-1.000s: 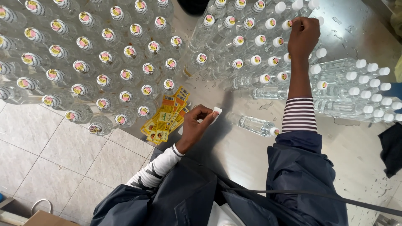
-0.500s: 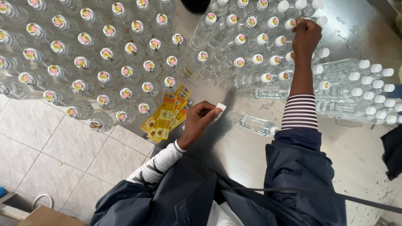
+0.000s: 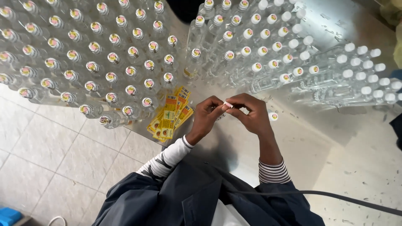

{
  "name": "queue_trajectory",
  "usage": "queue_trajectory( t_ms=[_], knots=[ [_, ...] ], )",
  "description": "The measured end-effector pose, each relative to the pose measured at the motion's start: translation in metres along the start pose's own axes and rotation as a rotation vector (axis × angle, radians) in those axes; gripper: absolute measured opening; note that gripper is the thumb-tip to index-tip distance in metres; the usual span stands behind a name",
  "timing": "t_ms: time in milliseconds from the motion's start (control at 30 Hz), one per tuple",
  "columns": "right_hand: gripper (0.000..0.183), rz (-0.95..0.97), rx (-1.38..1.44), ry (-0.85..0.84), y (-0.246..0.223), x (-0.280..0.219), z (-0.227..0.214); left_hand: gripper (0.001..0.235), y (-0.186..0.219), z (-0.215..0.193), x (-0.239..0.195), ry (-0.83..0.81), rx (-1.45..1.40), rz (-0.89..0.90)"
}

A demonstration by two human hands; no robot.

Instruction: The person repeatedly picks up small clear bottles from a table, applies a round sticker to the cap, and places the bottle back among others. The process is performed one bottle at a time in a repetitive manner.

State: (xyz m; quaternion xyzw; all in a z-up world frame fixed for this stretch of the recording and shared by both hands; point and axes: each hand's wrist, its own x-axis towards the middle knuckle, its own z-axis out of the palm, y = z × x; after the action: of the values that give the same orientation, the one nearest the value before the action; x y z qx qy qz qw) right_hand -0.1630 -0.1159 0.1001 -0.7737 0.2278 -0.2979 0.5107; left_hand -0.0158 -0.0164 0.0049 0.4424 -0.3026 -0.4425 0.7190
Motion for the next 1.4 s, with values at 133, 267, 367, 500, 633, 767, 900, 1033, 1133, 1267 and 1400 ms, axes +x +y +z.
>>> queue_trajectory(
  t_ms=[133,267,367,500,633,767,900,1033,1133,1267,1400],
  knots=[
    [0.019,-0.013,-0.009,0.084,0.002,-0.014,0.003,0.039,-0.003,-0.001,-0.015,-0.066,0.012,-0.001],
    [0.019,-0.047,0.010,0.150,0.002,-0.021,0.003,0.024,0.023,0.010,-0.024,-0.046,0.152,0.094],
    [0.018,-0.087,0.034,0.188,0.006,-0.025,0.003,0.018,0.025,0.014,-0.026,-0.034,0.205,0.142],
    [0.014,-0.130,0.042,0.245,0.014,-0.029,0.000,0.017,0.021,0.018,-0.026,-0.009,0.211,0.123],
    [0.013,-0.148,0.023,0.269,0.012,-0.029,-0.010,0.015,0.029,0.023,-0.028,-0.012,0.208,0.082],
    [0.014,-0.043,0.157,0.462,0.043,-0.026,-0.055,0.017,0.020,0.026,-0.032,-0.027,0.206,0.080],
    [0.014,0.186,0.198,0.801,0.078,0.000,-0.146,0.019,0.018,0.028,-0.037,-0.037,0.206,0.052],
    [0.025,0.186,-0.087,0.749,0.142,0.035,-0.226,0.021,0.014,0.030,-0.036,-0.027,0.208,0.012],
    [0.030,0.408,-0.290,0.684,0.157,0.057,-0.247,0.023,0.019,0.034,-0.036,-0.051,0.336,-0.045],
    [0.028,0.477,-0.243,0.596,0.166,0.067,-0.251,0.025,0.020,0.031,-0.033,-0.019,0.361,-0.051],
    [0.026,0.513,-0.236,0.596,0.159,0.066,-0.244,0.025,0.012,0.027,-0.032,-0.004,0.363,-0.063]
  ],
)
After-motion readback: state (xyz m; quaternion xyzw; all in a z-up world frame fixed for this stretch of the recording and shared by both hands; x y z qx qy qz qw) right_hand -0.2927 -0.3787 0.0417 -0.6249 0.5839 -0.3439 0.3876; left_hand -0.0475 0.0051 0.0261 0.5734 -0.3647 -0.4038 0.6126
